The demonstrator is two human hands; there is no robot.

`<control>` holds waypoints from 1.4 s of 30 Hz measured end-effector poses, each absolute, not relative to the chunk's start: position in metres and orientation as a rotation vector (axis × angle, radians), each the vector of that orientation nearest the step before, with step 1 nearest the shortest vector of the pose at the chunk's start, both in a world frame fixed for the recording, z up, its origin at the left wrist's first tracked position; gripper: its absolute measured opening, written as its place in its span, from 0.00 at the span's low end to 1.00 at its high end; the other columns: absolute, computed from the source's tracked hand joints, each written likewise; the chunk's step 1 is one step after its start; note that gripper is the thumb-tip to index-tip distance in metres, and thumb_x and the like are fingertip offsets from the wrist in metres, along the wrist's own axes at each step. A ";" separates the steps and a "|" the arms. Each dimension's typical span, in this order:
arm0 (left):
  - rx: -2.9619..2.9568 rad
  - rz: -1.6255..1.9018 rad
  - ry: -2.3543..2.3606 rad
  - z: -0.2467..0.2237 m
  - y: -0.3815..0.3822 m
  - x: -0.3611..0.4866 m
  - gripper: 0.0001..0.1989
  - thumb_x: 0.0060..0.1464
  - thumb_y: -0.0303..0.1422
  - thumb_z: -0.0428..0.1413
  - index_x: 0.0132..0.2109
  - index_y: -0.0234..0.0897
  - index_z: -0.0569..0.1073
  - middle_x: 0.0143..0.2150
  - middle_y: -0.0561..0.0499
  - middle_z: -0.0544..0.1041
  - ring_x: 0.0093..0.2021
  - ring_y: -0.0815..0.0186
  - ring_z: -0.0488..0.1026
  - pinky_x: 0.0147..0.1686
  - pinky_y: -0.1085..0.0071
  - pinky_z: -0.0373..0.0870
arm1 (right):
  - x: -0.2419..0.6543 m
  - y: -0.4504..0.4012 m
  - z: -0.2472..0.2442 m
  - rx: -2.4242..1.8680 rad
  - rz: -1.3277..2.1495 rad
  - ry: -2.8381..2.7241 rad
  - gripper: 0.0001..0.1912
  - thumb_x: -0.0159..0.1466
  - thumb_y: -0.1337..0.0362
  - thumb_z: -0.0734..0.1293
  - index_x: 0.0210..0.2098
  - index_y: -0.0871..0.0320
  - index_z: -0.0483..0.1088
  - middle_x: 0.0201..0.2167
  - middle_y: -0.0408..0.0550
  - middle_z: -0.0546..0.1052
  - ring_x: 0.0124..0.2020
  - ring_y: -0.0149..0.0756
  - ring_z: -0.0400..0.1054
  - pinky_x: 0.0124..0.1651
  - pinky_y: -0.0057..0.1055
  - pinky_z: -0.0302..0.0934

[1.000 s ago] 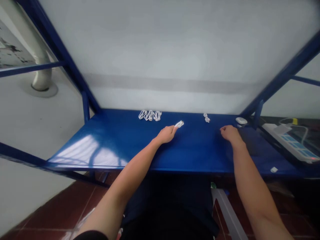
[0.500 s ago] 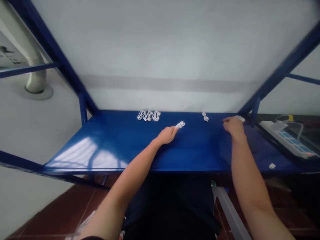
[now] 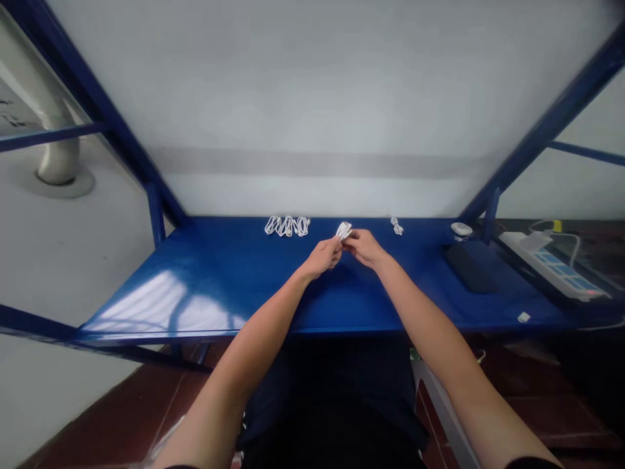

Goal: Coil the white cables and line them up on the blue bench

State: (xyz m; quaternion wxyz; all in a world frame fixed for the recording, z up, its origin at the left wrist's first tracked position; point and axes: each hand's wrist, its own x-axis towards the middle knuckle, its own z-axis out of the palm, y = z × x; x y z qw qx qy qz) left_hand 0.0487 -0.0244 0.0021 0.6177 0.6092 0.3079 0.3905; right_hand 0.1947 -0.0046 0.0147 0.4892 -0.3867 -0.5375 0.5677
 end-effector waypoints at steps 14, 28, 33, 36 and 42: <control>1.697 0.918 0.791 -0.007 -0.023 0.046 0.23 0.62 0.51 0.42 0.32 0.35 0.64 0.21 0.59 0.58 0.20 0.75 0.53 0.20 0.76 0.52 | 0.211 -0.010 0.006 -0.792 1.662 -1.210 0.16 0.45 0.66 0.77 0.29 0.59 0.68 0.23 0.40 0.72 0.24 0.27 0.65 0.28 0.24 0.57; 1.461 0.839 0.612 0.001 -0.027 0.050 0.19 0.61 0.51 0.47 0.33 0.40 0.56 0.19 0.63 0.52 0.17 0.76 0.49 0.17 0.78 0.47 | 0.210 -0.013 0.001 -0.696 1.639 -1.164 0.18 0.45 0.69 0.77 0.30 0.56 0.67 0.23 0.36 0.70 0.23 0.24 0.62 0.27 0.22 0.58; 1.590 0.937 0.665 -0.002 -0.024 0.048 0.19 0.62 0.49 0.45 0.31 0.38 0.58 0.21 0.61 0.56 0.19 0.76 0.53 0.20 0.76 0.53 | 0.209 -0.014 0.000 -0.710 1.656 -1.168 0.13 0.48 0.69 0.75 0.29 0.58 0.69 0.22 0.38 0.70 0.23 0.24 0.63 0.27 0.22 0.59; 1.679 1.038 0.765 -0.005 -0.019 0.046 0.19 0.63 0.48 0.44 0.31 0.38 0.60 0.22 0.59 0.60 0.22 0.74 0.57 0.24 0.75 0.57 | 0.207 -0.014 0.000 -0.741 1.677 -1.181 0.10 0.50 0.67 0.75 0.29 0.59 0.71 0.22 0.40 0.72 0.23 0.25 0.65 0.26 0.22 0.59; 1.783 1.094 0.883 -0.005 -0.016 0.044 0.17 0.64 0.43 0.42 0.31 0.38 0.62 0.24 0.57 0.64 0.25 0.72 0.62 0.29 0.73 0.60 | 0.204 -0.016 -0.002 -0.875 1.776 -1.252 0.10 0.53 0.63 0.75 0.27 0.62 0.72 0.23 0.44 0.74 0.24 0.28 0.68 0.26 0.24 0.62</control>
